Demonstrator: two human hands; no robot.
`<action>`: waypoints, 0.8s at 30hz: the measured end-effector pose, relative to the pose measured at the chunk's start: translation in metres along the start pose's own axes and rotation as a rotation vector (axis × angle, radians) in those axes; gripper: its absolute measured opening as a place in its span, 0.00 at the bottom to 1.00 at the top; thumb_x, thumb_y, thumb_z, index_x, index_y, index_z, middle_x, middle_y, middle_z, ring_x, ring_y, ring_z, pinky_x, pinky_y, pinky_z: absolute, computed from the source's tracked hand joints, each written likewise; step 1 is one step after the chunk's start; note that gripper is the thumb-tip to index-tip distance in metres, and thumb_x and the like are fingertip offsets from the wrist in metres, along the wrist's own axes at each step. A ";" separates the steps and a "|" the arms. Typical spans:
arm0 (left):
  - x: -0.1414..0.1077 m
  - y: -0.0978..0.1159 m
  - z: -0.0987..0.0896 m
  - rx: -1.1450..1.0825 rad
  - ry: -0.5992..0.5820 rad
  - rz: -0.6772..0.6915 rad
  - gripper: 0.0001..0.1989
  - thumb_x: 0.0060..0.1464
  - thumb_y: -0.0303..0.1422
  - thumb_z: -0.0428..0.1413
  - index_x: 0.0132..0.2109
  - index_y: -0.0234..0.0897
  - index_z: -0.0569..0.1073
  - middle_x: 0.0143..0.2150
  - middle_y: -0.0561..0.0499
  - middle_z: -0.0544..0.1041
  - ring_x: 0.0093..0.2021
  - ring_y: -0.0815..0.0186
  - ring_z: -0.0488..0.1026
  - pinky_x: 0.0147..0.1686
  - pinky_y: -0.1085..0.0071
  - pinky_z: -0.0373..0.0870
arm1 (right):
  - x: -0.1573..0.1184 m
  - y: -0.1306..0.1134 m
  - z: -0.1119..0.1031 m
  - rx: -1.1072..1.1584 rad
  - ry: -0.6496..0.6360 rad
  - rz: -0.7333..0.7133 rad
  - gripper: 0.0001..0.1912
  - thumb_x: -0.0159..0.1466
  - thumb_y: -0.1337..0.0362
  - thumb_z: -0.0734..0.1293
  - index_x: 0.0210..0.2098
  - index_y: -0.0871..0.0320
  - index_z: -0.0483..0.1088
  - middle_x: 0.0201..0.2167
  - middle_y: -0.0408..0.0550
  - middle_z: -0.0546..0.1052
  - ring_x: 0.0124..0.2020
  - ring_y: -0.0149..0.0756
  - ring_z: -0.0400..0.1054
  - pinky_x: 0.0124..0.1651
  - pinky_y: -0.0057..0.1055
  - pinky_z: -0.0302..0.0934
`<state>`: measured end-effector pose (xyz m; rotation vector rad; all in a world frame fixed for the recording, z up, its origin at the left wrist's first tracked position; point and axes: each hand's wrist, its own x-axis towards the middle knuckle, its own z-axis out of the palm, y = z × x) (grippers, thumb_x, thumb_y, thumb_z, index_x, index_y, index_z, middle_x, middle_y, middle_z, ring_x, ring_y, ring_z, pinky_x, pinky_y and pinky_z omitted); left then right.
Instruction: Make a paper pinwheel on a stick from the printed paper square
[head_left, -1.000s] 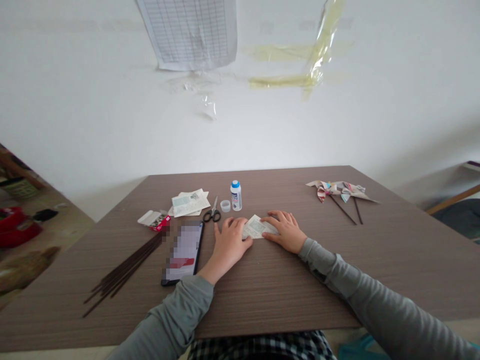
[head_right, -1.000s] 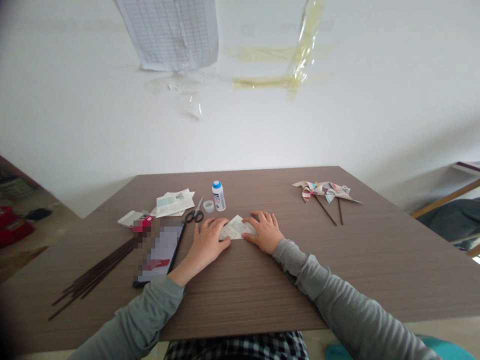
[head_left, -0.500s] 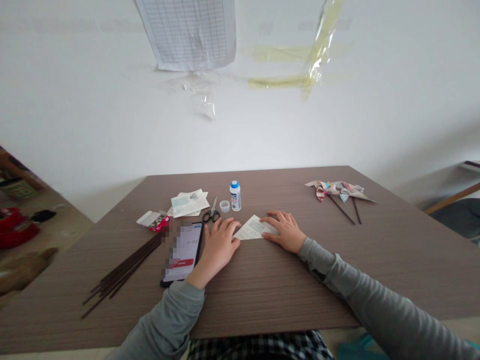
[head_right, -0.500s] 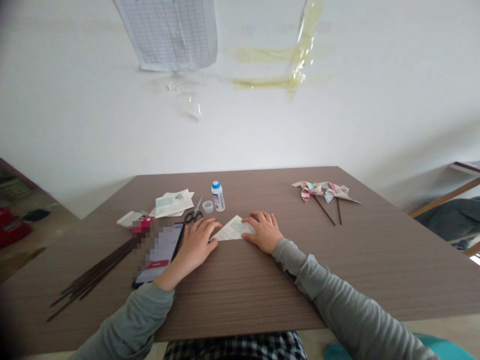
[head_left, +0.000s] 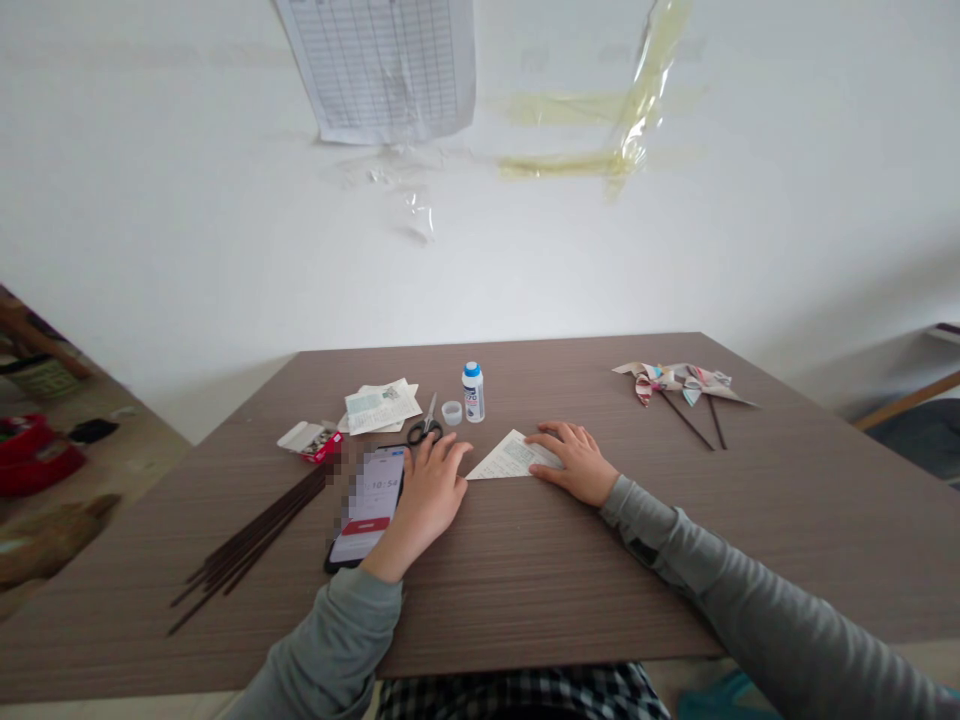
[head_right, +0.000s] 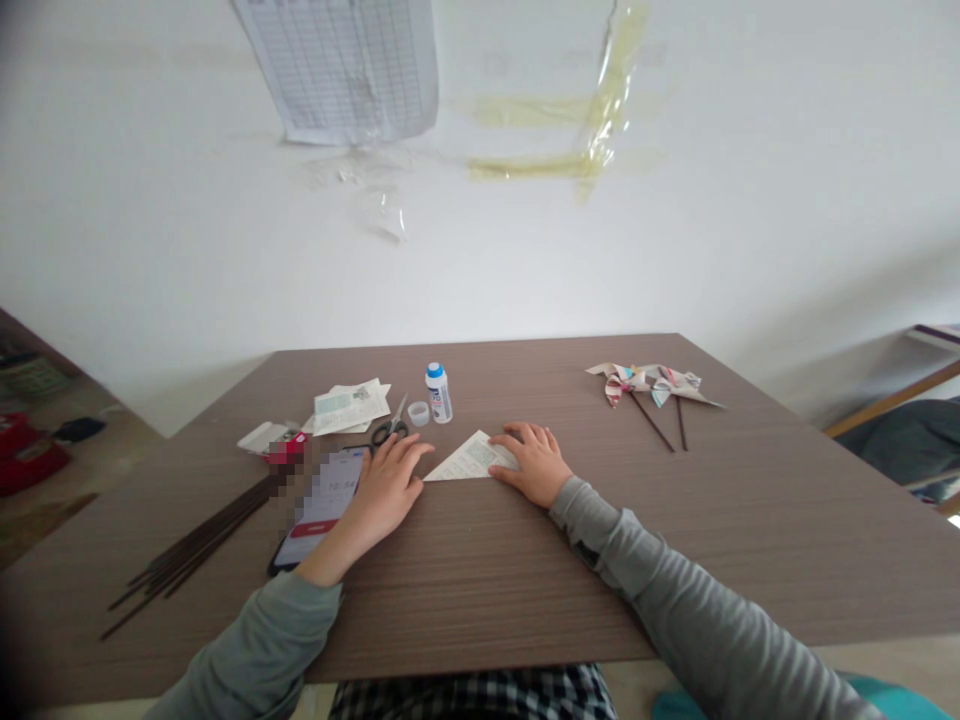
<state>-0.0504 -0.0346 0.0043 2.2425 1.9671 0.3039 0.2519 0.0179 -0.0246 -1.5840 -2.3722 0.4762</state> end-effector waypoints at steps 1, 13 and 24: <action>0.000 0.001 0.001 -0.001 0.004 0.007 0.34 0.75 0.19 0.58 0.79 0.48 0.86 0.91 0.37 0.78 0.96 0.33 0.66 0.92 0.20 0.63 | 0.000 0.001 0.000 -0.002 0.002 -0.002 0.31 0.85 0.46 0.75 0.84 0.40 0.83 0.88 0.57 0.77 0.90 0.66 0.66 0.95 0.74 0.53; 0.008 0.009 0.012 -0.120 0.042 0.080 0.28 0.76 0.22 0.58 0.73 0.44 0.91 0.85 0.38 0.86 0.91 0.39 0.74 0.94 0.26 0.62 | 0.005 0.014 0.009 0.051 0.074 -0.012 0.35 0.81 0.44 0.81 0.83 0.46 0.85 0.84 0.62 0.81 0.86 0.68 0.70 0.92 0.69 0.62; 0.010 0.010 0.019 -0.197 0.070 0.121 0.16 0.78 0.26 0.68 0.64 0.42 0.96 0.78 0.34 0.91 0.86 0.33 0.81 0.91 0.22 0.66 | 0.010 0.030 0.013 0.131 0.143 -0.067 0.25 0.75 0.52 0.87 0.70 0.47 0.94 0.75 0.61 0.86 0.79 0.69 0.77 0.85 0.68 0.69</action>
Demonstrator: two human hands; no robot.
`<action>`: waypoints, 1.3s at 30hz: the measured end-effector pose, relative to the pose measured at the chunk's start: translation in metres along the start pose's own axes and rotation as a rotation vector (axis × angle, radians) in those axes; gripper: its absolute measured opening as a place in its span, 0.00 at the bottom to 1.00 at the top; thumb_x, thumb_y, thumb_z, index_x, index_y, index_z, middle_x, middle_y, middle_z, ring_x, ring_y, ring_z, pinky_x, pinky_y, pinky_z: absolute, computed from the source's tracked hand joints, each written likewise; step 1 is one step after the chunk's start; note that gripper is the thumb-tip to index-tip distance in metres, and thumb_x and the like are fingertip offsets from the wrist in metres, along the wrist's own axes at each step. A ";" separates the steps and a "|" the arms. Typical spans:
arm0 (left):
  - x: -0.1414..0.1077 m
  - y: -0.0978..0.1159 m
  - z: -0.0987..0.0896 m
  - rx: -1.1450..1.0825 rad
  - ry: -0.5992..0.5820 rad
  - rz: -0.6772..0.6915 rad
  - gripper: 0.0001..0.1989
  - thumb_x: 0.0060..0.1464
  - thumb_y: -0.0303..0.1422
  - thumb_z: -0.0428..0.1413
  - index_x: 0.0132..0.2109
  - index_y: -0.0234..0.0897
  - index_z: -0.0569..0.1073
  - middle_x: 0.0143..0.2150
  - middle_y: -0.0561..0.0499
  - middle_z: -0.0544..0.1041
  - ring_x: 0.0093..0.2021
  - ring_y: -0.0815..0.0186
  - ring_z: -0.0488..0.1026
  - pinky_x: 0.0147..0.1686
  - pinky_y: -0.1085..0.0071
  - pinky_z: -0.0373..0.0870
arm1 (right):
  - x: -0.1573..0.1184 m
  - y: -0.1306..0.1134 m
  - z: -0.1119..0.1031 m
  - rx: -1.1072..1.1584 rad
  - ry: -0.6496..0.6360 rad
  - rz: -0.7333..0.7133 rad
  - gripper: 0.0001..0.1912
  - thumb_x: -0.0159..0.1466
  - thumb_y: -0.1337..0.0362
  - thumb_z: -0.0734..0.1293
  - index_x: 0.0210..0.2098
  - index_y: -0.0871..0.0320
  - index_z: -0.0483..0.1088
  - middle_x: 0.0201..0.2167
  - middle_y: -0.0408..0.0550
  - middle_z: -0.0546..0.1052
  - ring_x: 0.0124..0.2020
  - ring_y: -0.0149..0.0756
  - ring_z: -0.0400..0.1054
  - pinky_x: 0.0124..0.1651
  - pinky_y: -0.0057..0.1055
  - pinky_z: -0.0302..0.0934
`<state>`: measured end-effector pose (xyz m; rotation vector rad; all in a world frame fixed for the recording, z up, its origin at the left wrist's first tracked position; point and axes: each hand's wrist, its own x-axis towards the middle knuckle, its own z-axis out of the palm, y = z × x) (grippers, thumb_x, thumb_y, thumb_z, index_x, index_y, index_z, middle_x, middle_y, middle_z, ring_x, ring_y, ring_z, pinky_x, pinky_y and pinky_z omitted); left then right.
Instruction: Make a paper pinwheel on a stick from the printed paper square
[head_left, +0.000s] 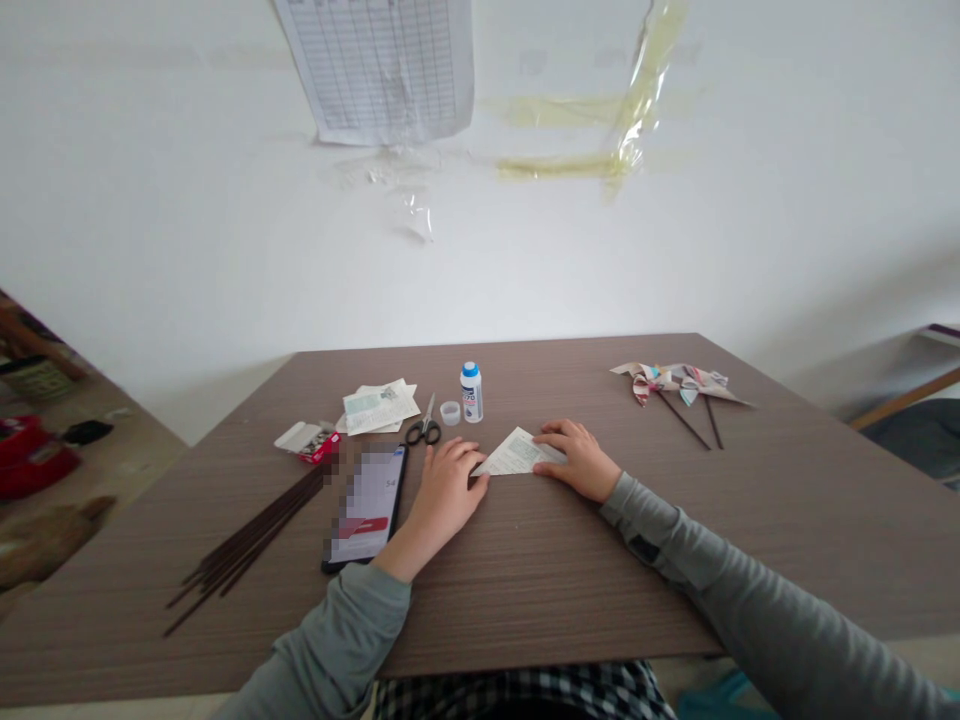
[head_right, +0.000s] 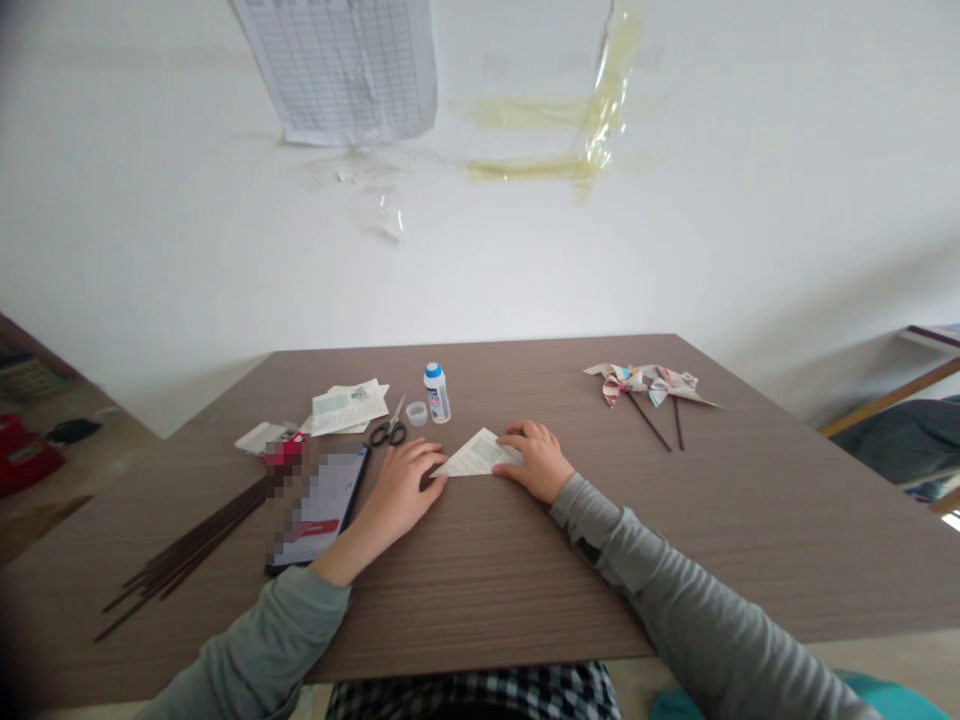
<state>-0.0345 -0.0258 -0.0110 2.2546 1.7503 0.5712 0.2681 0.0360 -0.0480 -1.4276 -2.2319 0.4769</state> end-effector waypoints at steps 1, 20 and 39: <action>0.001 -0.002 0.001 -0.011 0.007 0.014 0.15 0.77 0.25 0.68 0.63 0.42 0.96 0.77 0.34 0.91 0.85 0.34 0.82 0.91 0.24 0.67 | 0.000 -0.001 0.000 0.002 -0.002 0.000 0.25 0.75 0.52 0.87 0.70 0.46 0.94 0.75 0.61 0.86 0.78 0.69 0.78 0.85 0.68 0.70; 0.009 -0.011 0.009 -0.141 0.092 0.036 0.13 0.69 0.20 0.74 0.53 0.43 0.95 0.71 0.37 0.94 0.82 0.36 0.84 0.88 0.26 0.72 | -0.006 -0.030 -0.015 -0.128 -0.043 0.227 0.28 0.77 0.50 0.87 0.73 0.43 0.92 0.62 0.57 0.88 0.72 0.65 0.76 0.80 0.61 0.68; 0.008 -0.010 0.007 -0.198 0.103 0.102 0.15 0.68 0.16 0.68 0.43 0.44 0.89 0.67 0.41 0.96 0.75 0.43 0.87 0.85 0.34 0.77 | -0.006 -0.021 -0.009 -0.118 -0.009 0.186 0.27 0.76 0.48 0.86 0.71 0.42 0.92 0.61 0.56 0.89 0.71 0.66 0.77 0.79 0.64 0.69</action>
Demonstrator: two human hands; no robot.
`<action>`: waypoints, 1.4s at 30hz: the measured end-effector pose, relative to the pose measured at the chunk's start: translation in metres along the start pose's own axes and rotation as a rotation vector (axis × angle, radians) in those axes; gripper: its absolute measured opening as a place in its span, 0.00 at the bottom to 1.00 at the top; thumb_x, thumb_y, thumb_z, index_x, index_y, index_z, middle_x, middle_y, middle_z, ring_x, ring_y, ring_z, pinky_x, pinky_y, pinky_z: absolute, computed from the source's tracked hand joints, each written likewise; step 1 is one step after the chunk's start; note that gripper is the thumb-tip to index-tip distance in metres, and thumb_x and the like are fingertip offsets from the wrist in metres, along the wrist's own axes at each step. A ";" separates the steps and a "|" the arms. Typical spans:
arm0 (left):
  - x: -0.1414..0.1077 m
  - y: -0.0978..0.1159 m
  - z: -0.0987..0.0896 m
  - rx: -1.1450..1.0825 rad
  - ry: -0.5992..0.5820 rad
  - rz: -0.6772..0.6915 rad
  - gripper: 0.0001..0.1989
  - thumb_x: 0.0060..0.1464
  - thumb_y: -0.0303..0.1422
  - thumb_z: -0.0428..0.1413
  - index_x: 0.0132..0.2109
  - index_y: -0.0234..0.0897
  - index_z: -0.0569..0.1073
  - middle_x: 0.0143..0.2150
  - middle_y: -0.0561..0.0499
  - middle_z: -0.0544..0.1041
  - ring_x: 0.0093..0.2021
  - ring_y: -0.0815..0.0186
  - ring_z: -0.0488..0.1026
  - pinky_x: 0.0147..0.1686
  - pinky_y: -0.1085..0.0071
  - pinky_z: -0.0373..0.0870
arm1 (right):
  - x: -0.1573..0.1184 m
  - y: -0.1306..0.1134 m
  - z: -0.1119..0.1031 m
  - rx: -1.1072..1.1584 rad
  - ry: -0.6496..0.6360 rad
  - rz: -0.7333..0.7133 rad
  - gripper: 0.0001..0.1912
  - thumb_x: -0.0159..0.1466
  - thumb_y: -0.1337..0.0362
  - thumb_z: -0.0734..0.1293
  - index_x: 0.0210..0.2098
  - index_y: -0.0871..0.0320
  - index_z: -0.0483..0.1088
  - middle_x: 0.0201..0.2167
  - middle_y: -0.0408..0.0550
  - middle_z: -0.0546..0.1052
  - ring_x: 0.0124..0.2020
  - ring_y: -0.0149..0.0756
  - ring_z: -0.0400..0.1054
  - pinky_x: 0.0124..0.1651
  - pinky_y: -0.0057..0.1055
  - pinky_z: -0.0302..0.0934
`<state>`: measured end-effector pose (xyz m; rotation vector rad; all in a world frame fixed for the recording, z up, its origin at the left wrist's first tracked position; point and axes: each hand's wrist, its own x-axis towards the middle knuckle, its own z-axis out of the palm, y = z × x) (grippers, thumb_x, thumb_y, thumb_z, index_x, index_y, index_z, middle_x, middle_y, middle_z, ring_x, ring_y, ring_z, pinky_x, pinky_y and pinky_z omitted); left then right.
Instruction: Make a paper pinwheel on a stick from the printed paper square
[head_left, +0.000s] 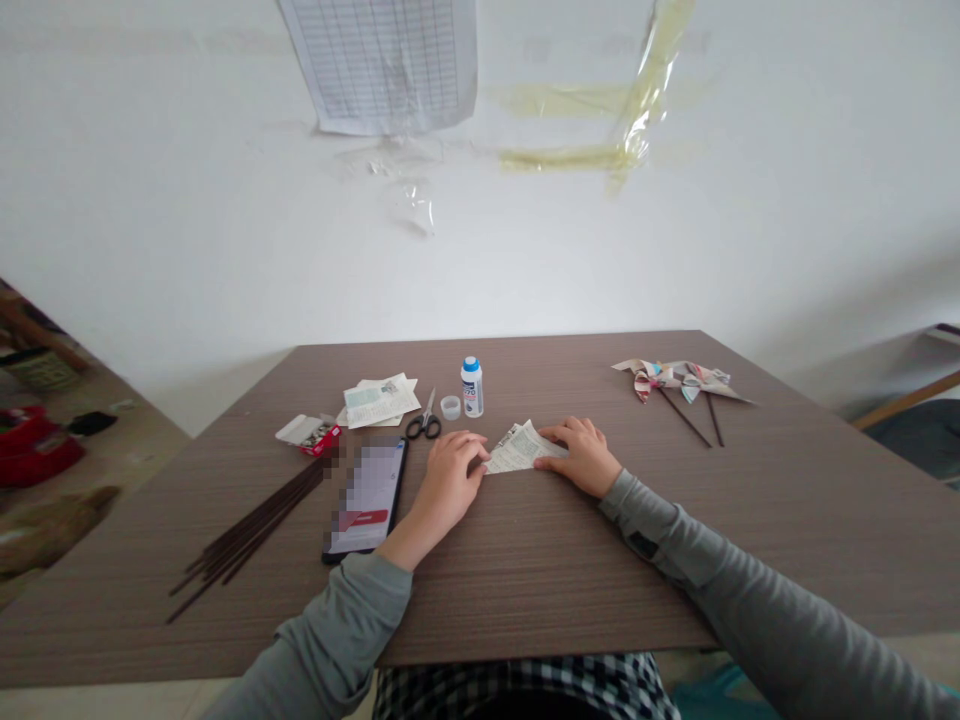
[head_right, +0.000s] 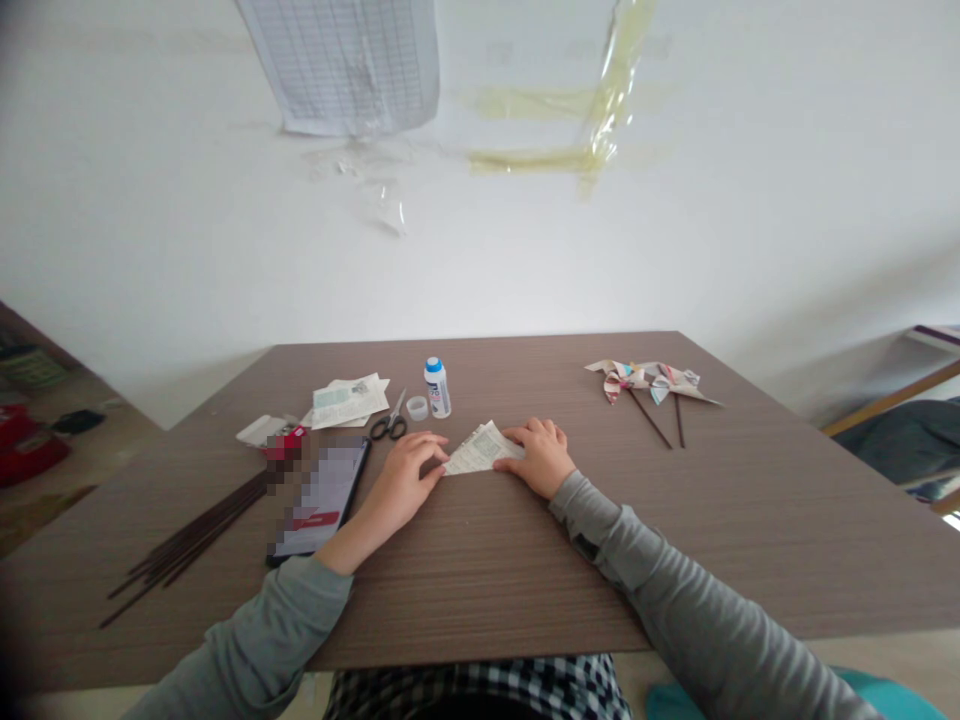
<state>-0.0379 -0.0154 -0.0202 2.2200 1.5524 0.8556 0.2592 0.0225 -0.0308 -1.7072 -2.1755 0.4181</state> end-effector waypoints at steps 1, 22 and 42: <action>0.000 0.000 0.000 -0.010 -0.001 0.004 0.15 0.68 0.16 0.68 0.43 0.44 0.88 0.67 0.41 0.96 0.75 0.43 0.88 0.85 0.34 0.78 | 0.000 0.001 0.001 0.007 0.006 -0.006 0.26 0.75 0.48 0.86 0.70 0.42 0.93 0.61 0.56 0.89 0.71 0.66 0.78 0.79 0.64 0.70; -0.003 0.006 -0.007 0.017 -0.204 -0.061 0.17 0.88 0.40 0.60 0.67 0.49 0.94 0.74 0.40 0.94 0.86 0.40 0.81 0.95 0.23 0.55 | 0.006 0.020 -0.016 0.348 -0.015 -0.174 0.20 0.77 0.44 0.82 0.55 0.52 0.92 0.49 0.52 0.95 0.54 0.57 0.89 0.67 0.51 0.80; -0.007 0.003 -0.009 0.094 -0.243 -0.059 0.18 0.76 0.32 0.73 0.67 0.56 0.96 0.81 0.42 0.90 0.90 0.27 0.73 0.91 0.06 0.46 | 0.009 0.035 0.004 0.069 -0.102 -0.264 0.15 0.75 0.53 0.86 0.61 0.41 0.96 0.76 0.54 0.90 0.80 0.68 0.78 0.85 0.68 0.70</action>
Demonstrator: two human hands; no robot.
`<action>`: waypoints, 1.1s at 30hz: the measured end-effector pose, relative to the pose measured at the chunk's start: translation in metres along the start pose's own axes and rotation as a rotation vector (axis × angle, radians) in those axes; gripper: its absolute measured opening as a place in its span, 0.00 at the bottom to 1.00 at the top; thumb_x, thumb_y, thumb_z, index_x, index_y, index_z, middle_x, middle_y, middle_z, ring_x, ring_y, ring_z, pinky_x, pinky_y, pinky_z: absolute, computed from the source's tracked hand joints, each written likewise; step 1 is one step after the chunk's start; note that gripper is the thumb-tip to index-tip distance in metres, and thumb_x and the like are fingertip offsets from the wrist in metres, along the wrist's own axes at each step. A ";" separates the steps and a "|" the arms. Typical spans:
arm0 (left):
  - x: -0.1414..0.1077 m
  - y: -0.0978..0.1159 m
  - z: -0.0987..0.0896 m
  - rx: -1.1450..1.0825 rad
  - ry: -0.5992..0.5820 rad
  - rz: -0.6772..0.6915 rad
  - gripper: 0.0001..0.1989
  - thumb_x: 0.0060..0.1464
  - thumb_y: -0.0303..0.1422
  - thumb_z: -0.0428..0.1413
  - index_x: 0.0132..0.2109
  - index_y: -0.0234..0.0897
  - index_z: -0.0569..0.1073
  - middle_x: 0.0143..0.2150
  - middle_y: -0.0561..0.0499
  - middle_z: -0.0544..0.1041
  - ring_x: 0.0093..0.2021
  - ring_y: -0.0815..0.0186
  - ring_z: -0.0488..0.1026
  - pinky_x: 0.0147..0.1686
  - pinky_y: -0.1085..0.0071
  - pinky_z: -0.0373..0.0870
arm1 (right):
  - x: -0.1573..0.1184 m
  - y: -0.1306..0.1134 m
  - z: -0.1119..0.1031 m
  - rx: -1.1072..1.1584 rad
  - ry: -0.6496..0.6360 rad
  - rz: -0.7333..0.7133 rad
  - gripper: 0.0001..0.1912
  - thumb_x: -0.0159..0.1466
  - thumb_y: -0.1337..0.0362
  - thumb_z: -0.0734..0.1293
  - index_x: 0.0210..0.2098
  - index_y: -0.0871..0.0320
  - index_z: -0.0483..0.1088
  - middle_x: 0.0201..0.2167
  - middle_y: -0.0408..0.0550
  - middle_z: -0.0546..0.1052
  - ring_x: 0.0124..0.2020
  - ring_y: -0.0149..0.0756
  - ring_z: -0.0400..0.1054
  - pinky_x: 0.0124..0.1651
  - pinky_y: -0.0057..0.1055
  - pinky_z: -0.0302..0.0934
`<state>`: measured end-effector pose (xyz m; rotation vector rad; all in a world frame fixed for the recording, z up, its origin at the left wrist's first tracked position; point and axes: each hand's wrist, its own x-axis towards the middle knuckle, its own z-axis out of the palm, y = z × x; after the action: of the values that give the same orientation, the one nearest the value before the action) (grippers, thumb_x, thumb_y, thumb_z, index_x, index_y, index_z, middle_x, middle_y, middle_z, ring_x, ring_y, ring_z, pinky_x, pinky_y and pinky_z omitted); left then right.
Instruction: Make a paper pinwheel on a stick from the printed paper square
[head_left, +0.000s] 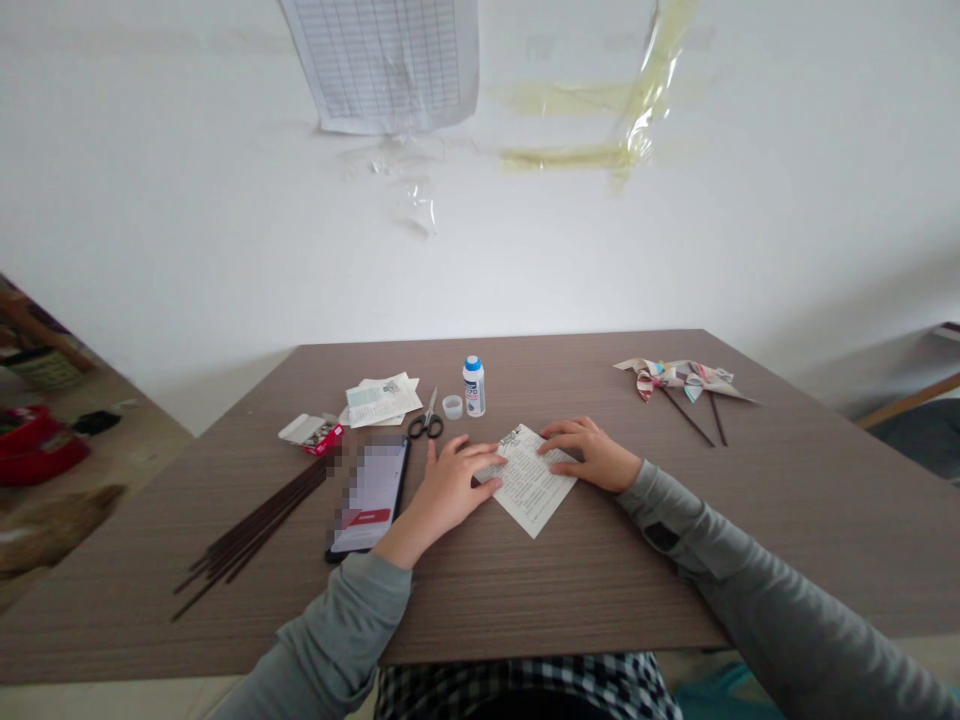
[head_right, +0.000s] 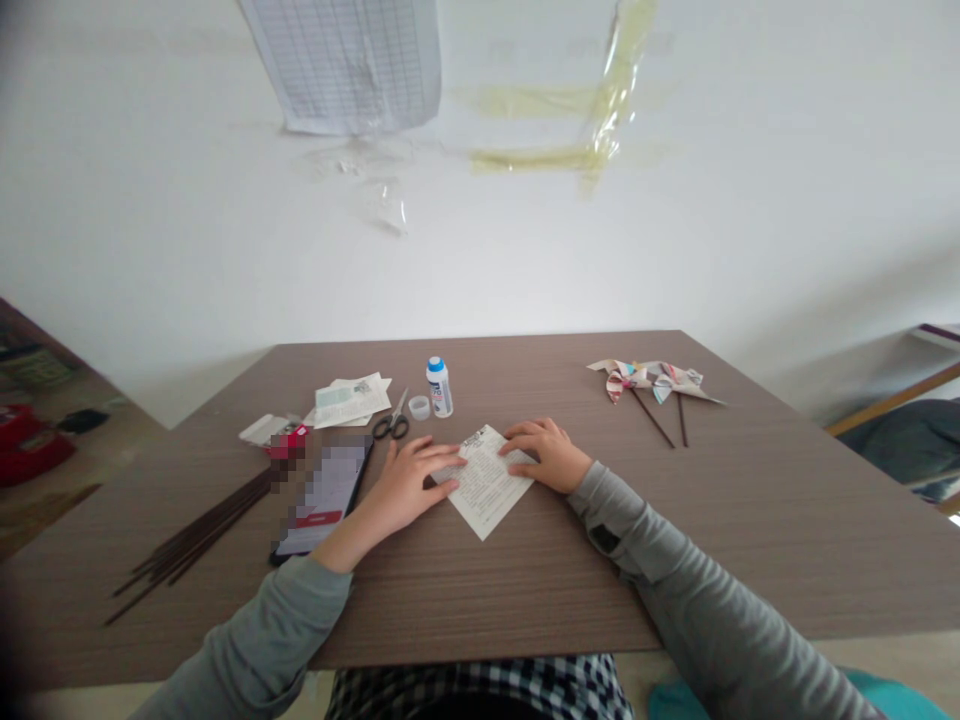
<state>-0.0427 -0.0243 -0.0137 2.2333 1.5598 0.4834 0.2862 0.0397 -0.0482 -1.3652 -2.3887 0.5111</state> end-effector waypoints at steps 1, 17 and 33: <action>0.000 -0.001 0.000 0.008 -0.002 0.006 0.18 0.76 0.33 0.74 0.67 0.56 0.96 0.81 0.43 0.90 0.90 0.27 0.73 0.92 0.07 0.46 | 0.000 0.001 0.001 -0.005 -0.004 0.007 0.16 0.76 0.52 0.86 0.62 0.40 0.96 0.78 0.54 0.88 0.82 0.69 0.76 0.85 0.69 0.69; 0.001 0.002 0.006 0.094 0.111 -0.021 0.17 0.78 0.36 0.73 0.68 0.53 0.96 0.85 0.40 0.85 0.92 0.29 0.71 0.94 0.14 0.51 | -0.013 -0.040 -0.016 -0.070 -0.103 -0.046 0.25 0.81 0.51 0.82 0.76 0.32 0.90 0.81 0.55 0.85 0.88 0.73 0.68 0.93 0.89 0.49; -0.006 0.021 -0.004 0.222 -0.077 -0.045 0.26 0.87 0.40 0.65 0.85 0.56 0.85 0.95 0.42 0.73 0.98 0.26 0.60 0.91 0.07 0.50 | -0.015 -0.042 -0.009 -0.199 0.036 -0.174 0.13 0.85 0.62 0.78 0.63 0.46 0.96 0.53 0.54 0.89 0.59 0.54 0.85 0.87 0.72 0.67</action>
<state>-0.0299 -0.0360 -0.0001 2.3408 1.6915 0.2175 0.2662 0.0083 -0.0225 -1.2161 -2.5537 0.2044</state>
